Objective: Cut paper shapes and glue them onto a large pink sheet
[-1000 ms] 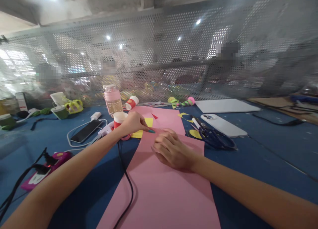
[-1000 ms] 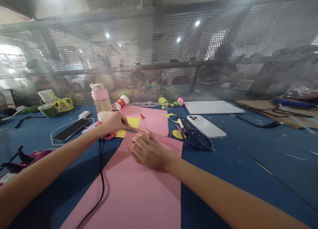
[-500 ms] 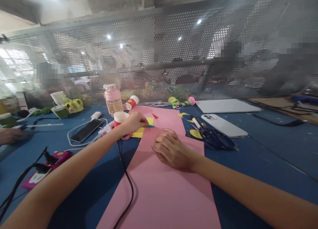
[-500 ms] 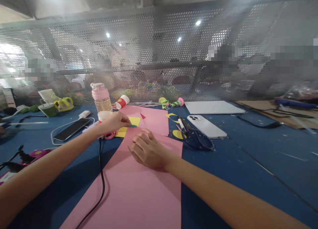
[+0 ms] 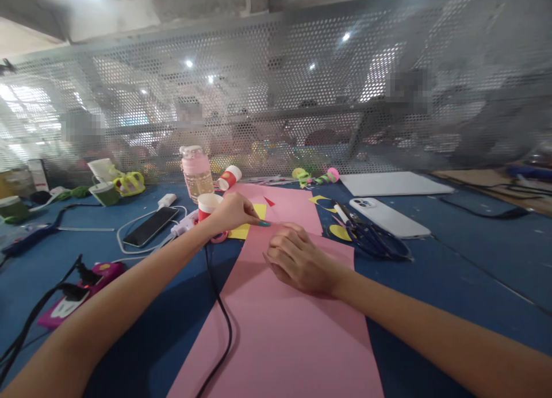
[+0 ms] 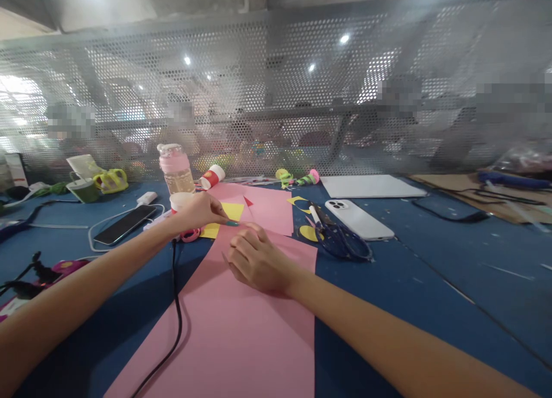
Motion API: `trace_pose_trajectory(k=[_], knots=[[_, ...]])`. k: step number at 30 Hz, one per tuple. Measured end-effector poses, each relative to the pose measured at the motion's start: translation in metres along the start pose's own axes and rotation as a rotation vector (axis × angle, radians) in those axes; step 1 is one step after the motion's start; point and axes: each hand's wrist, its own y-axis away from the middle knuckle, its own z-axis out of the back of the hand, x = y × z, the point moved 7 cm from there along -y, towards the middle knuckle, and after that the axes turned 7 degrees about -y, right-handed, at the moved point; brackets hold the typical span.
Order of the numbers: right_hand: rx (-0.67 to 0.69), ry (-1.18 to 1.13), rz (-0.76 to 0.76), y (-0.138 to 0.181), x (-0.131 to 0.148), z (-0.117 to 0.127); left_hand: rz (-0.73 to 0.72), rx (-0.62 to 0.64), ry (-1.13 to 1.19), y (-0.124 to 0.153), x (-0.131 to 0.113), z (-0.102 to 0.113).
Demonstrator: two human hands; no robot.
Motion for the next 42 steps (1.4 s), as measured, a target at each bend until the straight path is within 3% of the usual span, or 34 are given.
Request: trace_pose_trajectory(k=[6, 13, 36, 42], knots=[[-0.006, 0.015, 0.004, 0.0, 0.0, -0.001, -0.005, 0.0, 0.039, -0.002, 0.001, -0.001], [-0.017, 0.015, 0.011, 0.0, 0.0, -0.001, -0.003, 0.098, 0.055, 0.001, -0.003, -0.008], [0.023, 0.032, -0.001, 0.001, 0.001, -0.002, 0.043, 0.06, -0.095, 0.003, -0.002, -0.005], [-0.019, 0.113, -0.126, 0.003, -0.013, -0.003, 0.06, 0.062, -0.141, 0.004, -0.005, -0.005]])
